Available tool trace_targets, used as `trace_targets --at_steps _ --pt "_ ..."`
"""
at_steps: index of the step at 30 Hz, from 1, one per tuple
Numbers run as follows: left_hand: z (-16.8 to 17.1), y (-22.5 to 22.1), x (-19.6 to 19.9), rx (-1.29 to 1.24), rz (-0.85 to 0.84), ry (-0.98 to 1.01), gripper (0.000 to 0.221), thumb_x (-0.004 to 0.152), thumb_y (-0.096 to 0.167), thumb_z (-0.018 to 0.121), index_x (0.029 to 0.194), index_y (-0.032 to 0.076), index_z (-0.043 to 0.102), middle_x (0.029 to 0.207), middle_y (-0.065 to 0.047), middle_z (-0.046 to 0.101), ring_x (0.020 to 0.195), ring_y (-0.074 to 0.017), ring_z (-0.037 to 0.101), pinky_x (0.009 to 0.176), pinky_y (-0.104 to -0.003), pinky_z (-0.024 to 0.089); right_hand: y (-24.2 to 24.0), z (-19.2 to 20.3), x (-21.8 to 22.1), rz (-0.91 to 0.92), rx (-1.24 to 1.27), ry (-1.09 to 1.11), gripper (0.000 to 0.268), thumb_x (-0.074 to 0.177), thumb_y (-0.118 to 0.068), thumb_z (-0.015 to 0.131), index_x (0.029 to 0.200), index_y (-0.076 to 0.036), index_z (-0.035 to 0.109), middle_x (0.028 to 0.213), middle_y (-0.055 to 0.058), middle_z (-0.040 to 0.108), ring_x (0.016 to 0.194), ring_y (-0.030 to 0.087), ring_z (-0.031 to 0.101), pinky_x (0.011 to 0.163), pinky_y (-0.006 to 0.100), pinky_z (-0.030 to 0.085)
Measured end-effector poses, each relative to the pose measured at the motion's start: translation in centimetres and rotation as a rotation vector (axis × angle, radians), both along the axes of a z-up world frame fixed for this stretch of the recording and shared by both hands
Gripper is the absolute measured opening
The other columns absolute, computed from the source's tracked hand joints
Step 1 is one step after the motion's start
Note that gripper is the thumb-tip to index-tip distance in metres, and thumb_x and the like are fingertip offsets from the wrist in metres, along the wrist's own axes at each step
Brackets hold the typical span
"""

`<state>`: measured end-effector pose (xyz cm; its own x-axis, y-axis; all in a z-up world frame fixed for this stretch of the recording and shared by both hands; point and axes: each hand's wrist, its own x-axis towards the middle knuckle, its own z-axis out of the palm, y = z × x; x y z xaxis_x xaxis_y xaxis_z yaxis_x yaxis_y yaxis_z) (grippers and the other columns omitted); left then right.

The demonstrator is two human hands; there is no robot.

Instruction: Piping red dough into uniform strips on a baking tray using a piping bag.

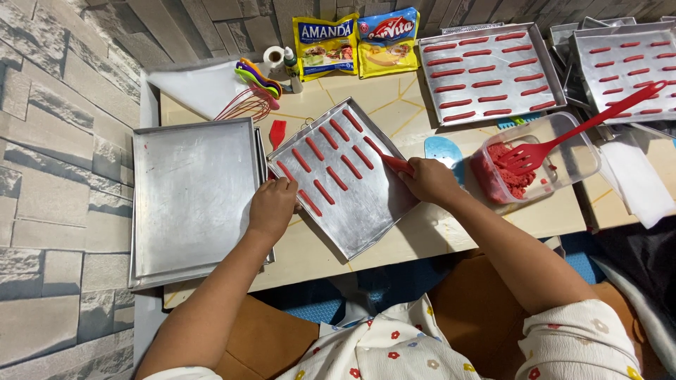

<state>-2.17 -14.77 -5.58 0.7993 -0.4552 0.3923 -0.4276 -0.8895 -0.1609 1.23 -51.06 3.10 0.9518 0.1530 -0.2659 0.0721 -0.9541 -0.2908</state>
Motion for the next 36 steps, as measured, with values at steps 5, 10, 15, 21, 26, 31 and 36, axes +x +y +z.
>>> trace_targets --at_steps 5,10,15,21,26,31,36 --pt "-0.6 0.0 0.1 0.006 0.005 -0.002 0.008 0.088 0.01 0.065 0.088 0.017 0.068 0.079 0.0 0.066 0.076 -0.0179 0.072 0.091 -0.031 0.053 0.2 0.5 -0.1 -0.003 -0.011 0.004 0.035 0.094 -0.028 0.066 0.114 0.0 0.073 0.086 0.02 0.075 0.087 0.043 0.075 0.071 0.051 0.061" --pt "-0.4 -0.1 -0.1 0.003 0.013 0.008 0.008 0.088 0.009 0.065 0.087 0.017 0.068 0.078 0.0 0.066 0.075 -0.0179 0.072 0.091 -0.031 0.053 0.1 0.2 0.1 0.004 -0.049 0.014 0.034 0.094 -0.026 0.065 0.113 0.0 0.075 0.087 0.021 0.075 0.085 0.041 0.076 0.07 0.049 0.062" --pt "-1.1 0.0 0.2 -0.003 0.02 -0.005 0.006 0.088 0.01 0.066 0.086 0.016 0.068 0.078 -0.002 0.066 0.076 -0.0189 0.072 0.091 -0.032 0.053 -0.3 0.9 0.7 0.006 -0.089 0.104 0.038 0.093 -0.032 0.063 0.113 -0.003 0.076 0.089 0.02 0.076 0.089 0.04 0.076 0.075 0.049 0.06" --pt "0.9 -1.3 -0.3 -0.017 0.022 -0.035 0.005 0.087 0.011 0.067 0.086 0.015 0.069 0.077 -0.002 0.066 0.077 -0.0198 0.072 0.091 -0.033 0.053 -0.1 10.9 -1.0 -0.149 0.127 0.269 0.054 0.09 -0.036 0.061 0.122 0.006 0.07 0.109 0.034 0.072 0.112 0.052 0.066 0.096 0.058 0.05" --pt "-2.1 -1.4 0.9 -0.073 0.011 -0.038 0.011 0.083 0.021 0.074 0.09 0.014 0.069 0.081 -0.005 0.066 0.083 -0.0223 0.072 0.097 -0.036 0.051 -2.7 5.1 0.5 -0.417 0.763 0.225 0.052 0.092 -0.031 0.076 0.13 0.002 0.063 0.095 0.022 0.064 0.078 0.034 0.064 0.054 0.038 0.049" --pt "2.1 -3.0 -0.7 -0.203 0.019 0.102 0.02 0.087 0.021 0.076 0.103 0.01 0.071 0.096 -0.009 0.07 0.099 -0.025 0.072 0.108 -0.041 0.045 0.1 1.4 0.5 -0.425 1.21 0.256 0.048 0.092 -0.026 0.078 0.124 0.005 0.059 0.072 0.012 0.05 0.047 0.02 0.052 0.033 0.025 0.038" --pt "14.6 -8.1 -6.9 -1.158 -0.068 0.918 0.06 0.104 0.04 0.052 0.153 0.008 0.035 0.139 -0.027 0.059 0.125 -0.0461 0.06 0.103 -0.056 0.049 6.2 0.7 -3.1 -0.535 1.467 0.386 0.04 0.091 -0.033 0.077 0.116 -0.006 0.061 0.084 0.014 0.065 0.067 0.026 0.072 0.05 0.037 0.064"
